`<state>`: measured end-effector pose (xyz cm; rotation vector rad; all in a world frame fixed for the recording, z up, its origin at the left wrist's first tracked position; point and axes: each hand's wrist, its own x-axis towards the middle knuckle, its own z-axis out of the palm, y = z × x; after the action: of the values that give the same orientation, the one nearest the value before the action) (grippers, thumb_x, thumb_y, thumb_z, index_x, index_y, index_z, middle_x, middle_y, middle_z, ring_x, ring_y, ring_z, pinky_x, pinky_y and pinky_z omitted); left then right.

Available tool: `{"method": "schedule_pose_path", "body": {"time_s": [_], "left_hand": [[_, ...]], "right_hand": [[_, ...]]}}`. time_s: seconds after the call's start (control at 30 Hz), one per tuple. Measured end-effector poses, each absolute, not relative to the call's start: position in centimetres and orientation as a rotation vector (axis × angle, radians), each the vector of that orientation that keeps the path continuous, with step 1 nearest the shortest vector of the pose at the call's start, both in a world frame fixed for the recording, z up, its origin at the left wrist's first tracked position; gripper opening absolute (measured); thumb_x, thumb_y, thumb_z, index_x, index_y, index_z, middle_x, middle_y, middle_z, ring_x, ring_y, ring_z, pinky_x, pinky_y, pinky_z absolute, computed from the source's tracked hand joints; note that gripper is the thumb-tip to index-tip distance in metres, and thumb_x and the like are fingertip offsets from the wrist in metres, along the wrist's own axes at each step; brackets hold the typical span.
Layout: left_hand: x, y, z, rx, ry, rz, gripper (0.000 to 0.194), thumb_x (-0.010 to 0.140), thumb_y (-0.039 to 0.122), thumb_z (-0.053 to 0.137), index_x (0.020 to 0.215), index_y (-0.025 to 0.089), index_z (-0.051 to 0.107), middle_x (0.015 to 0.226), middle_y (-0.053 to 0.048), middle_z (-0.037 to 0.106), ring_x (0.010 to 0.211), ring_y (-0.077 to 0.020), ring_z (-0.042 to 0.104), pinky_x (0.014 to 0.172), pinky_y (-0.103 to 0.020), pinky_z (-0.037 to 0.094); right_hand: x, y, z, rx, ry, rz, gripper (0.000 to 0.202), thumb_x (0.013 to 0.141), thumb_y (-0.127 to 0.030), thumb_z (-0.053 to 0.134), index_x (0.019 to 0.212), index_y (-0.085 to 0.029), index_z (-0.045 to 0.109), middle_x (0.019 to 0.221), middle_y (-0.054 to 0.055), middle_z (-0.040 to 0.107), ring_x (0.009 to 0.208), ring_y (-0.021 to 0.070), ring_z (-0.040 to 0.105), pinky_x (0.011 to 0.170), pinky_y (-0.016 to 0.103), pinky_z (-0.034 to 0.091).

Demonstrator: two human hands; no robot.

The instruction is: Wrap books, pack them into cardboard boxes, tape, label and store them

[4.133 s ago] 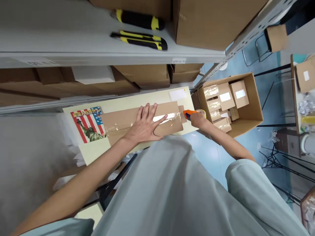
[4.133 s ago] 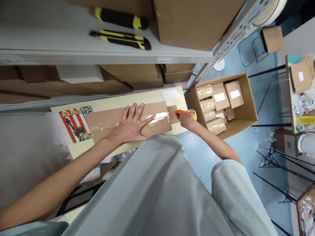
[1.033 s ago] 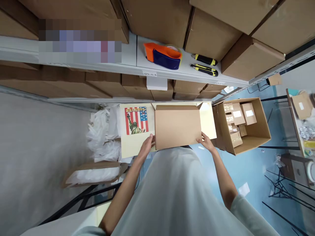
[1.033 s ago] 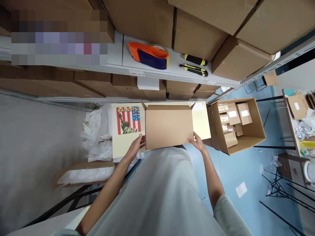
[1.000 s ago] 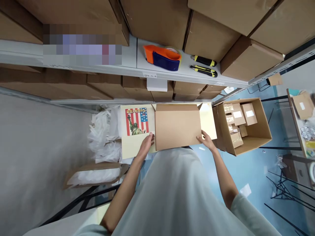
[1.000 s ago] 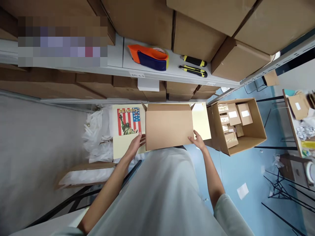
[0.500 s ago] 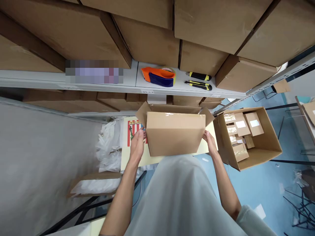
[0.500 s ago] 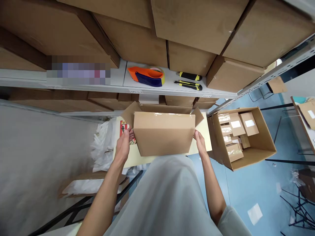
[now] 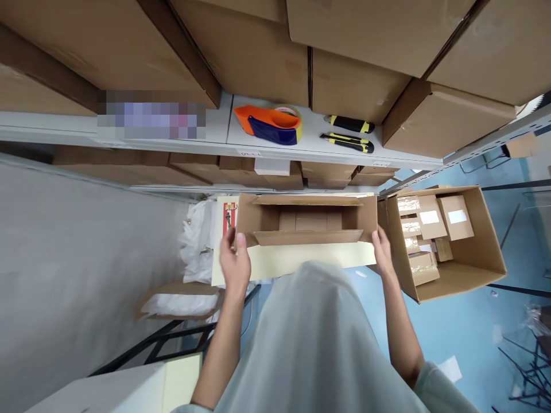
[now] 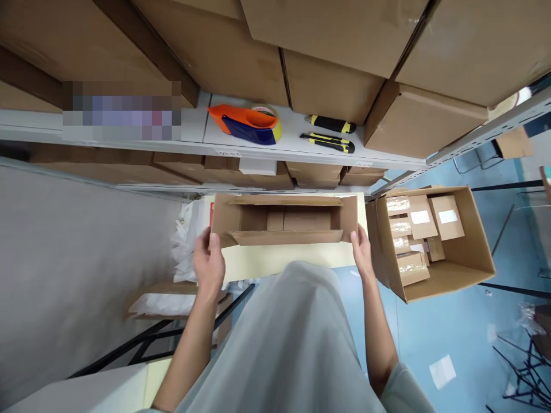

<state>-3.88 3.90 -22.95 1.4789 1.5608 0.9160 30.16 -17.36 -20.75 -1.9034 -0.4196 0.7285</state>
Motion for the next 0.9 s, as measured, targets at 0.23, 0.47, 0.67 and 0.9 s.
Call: {"method": "schedule_pose_path", "body": {"time_s": [0.23,0.47,0.67,0.9], "left_hand": [[1.1,4.4,-17.4,2.315,1.152,0.736,0.036,0.110,0.045,0.061,0.133,0.023,0.076,0.129,-0.013,0.081,0.124,-0.0313,0.073,0.112,-0.048,0.054],[2.1,2.7,-18.2,2.672,0.765,0.217,0.023,0.109,0.020,0.054,0.110,0.023,0.077,0.097,-0.010,0.079,0.089,-0.0287,0.071,0.083,-0.044,0.050],[-1.8,-0.5,-17.3,2.694,0.623,0.265,0.030,0.104,0.005,0.052,0.106,0.025,0.074,0.092,-0.005,0.077,0.082,-0.0242,0.066,0.077,-0.038,0.047],[-4.2,-0.9,-17.9,2.446,0.589,0.221,0.032,0.105,0.009,0.051,0.114,0.025,0.077,0.101,-0.004,0.081,0.090,-0.0225,0.074,0.084,-0.036,0.053]], "right_hand": [[30.8,-12.6,-12.2,-1.959,-1.103,0.614,0.040,0.113,-0.053,0.056,0.128,-0.027,0.083,0.136,0.009,0.082,0.131,0.0293,0.076,0.118,0.049,0.059],[31.3,-5.8,-14.7,-1.999,-1.694,0.845,0.059,0.111,-0.035,0.047,0.167,-0.018,0.058,0.173,0.009,0.055,0.166,0.0325,0.047,0.140,0.057,0.037],[31.5,-4.6,-14.5,-2.020,-1.866,0.773,0.058,0.113,-0.034,0.045,0.169,-0.019,0.055,0.169,0.011,0.060,0.163,0.0336,0.049,0.139,0.057,0.038],[28.4,-4.5,-13.9,-2.172,-2.049,0.606,0.049,0.118,-0.032,0.039,0.156,-0.016,0.065,0.136,0.019,0.075,0.131,0.0361,0.068,0.112,0.047,0.055]]}}
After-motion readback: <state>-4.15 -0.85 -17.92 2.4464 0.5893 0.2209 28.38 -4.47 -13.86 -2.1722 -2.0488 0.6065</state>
